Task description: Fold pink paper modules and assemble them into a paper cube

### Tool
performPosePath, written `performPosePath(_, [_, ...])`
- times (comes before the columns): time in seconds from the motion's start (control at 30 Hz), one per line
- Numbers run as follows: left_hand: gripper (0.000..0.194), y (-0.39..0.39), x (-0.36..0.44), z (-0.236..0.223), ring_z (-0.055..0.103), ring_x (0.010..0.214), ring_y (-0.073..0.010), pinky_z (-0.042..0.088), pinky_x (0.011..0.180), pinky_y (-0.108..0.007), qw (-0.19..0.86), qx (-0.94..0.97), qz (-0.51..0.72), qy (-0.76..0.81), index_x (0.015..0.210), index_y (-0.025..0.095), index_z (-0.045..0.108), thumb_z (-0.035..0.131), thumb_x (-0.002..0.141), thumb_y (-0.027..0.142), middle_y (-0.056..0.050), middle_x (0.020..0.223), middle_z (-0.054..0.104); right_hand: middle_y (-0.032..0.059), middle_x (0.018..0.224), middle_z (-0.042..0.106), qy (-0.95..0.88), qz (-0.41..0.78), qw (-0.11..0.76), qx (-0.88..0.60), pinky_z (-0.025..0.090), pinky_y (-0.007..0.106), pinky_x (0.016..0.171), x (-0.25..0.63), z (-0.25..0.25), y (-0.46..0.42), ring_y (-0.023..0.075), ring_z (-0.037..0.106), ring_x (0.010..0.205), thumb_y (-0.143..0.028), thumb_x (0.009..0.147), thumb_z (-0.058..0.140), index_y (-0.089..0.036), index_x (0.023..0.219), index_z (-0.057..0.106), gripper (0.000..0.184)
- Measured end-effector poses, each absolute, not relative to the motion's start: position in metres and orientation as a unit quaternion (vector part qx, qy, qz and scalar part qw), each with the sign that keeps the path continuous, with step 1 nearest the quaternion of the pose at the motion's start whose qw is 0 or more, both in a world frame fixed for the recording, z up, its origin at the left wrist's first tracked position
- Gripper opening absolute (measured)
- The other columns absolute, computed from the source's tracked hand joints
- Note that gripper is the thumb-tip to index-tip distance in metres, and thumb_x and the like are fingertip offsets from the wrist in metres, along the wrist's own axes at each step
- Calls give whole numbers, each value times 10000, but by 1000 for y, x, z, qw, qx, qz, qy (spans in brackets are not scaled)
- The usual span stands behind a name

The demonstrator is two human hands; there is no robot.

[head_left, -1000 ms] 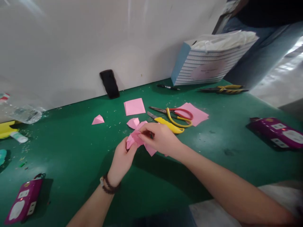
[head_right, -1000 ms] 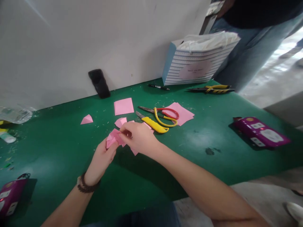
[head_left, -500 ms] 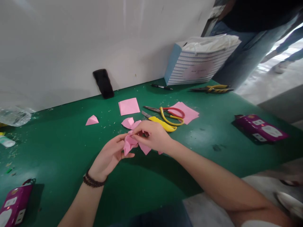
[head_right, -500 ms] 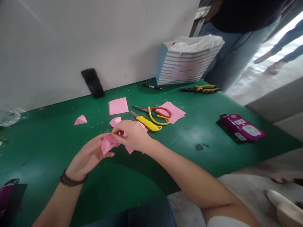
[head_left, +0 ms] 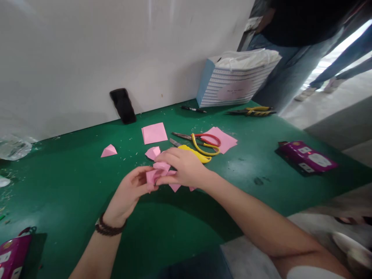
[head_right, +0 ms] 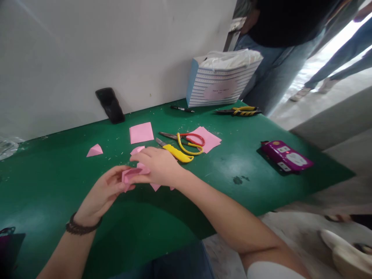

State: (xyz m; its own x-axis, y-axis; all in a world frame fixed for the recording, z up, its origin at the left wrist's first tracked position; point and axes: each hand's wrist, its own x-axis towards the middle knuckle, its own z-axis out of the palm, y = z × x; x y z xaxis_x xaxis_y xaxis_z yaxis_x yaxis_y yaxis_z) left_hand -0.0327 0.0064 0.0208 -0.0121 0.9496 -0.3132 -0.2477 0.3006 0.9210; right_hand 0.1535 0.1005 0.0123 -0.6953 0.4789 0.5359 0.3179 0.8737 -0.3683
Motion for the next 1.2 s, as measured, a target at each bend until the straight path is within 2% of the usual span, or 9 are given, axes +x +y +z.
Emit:
performPosePath(0.07, [431,8,-41,24,671,948,-212,600,789,-334,574,340,515,538,982,194,701,880,593,251,-68,1034,725,86,1024,719,-901,161,316,-250,487,317,719,159,21,105,219,659,878,-523,791,715,-191,1109,634,467])
performPosePath(0.2, [458,13,-60,26,650,1043,-249,581,862,-380,460,401,519,598,1003,199,693,871,597,313,-85,1125,712,57,1011,714,-868,199,336,-308,475,303,724,168,31,114,177,635,805,-346,856,650,-201,1130,621,311])
performPosePath(0.33, [434,19,-75,17,642,1087,-283,566,885,-423,329,525,403,674,1048,218,688,807,664,382,-93,1201,686,43,948,705,-837,203,340,-377,449,282,682,171,28,121,158,619,758,-211,849,616,-188,1097,632,250])
performPosePath(0.53, [359,34,-97,-8,619,1142,-301,510,981,-484,165,702,288,630,1076,219,673,704,766,399,-103,1201,682,56,934,703,-848,171,326,-382,444,299,719,173,23,126,182,623,821,-190,852,609,-172,1068,653,221])
performPosePath(0.7, [341,46,-109,-16,602,1180,-298,464,1033,-518,156,749,239,598,1110,207,642,663,809,364,-115,1249,653,60,990,714,-839,181,311,-409,458,317,739,176,26,126,203,633,871,-195,853,610,-195,1062,646,211])
performPosePath(0.83, [480,42,-108,-8,540,1266,-309,430,1070,-528,174,766,198,586,1194,227,601,729,764,399,-116,1343,589,65,1032,719,-834,182,310,-418,477,329,724,176,28,124,216,648,880,-204,862,599,-202,1069,640,211])
performPosePath(1.0, [499,34,-73,0,482,1309,-321,409,1079,-542,141,787,220,559,1208,246,601,744,770,437,-120,1348,571,81,1058,716,-840,168,312,-412,490,341,721,176,27,123,214,655,838,-212,866,599,-199,1064,644,204])
performPosePath(1.07, [446,35,-54,-3,455,1326,-319,383,1097,-542,124,807,219,534,1192,248,622,726,795,421,-115,1351,562,81,1052,718,-844,162,312,-405,490,338,721,175,26,123,208,654,820,-203,867,593,-200,1065,642,204])
performPosePath(1.2, [270,40,-32,-11,503,1260,-315,338,1113,-572,68,830,199,516,1101,229,670,672,843,309,-102,1230,634,68,1024,725,-848,162,309,-399,486,326,716,175,25,122,200,656,809,-203,868,593,-202,1069,639,207])
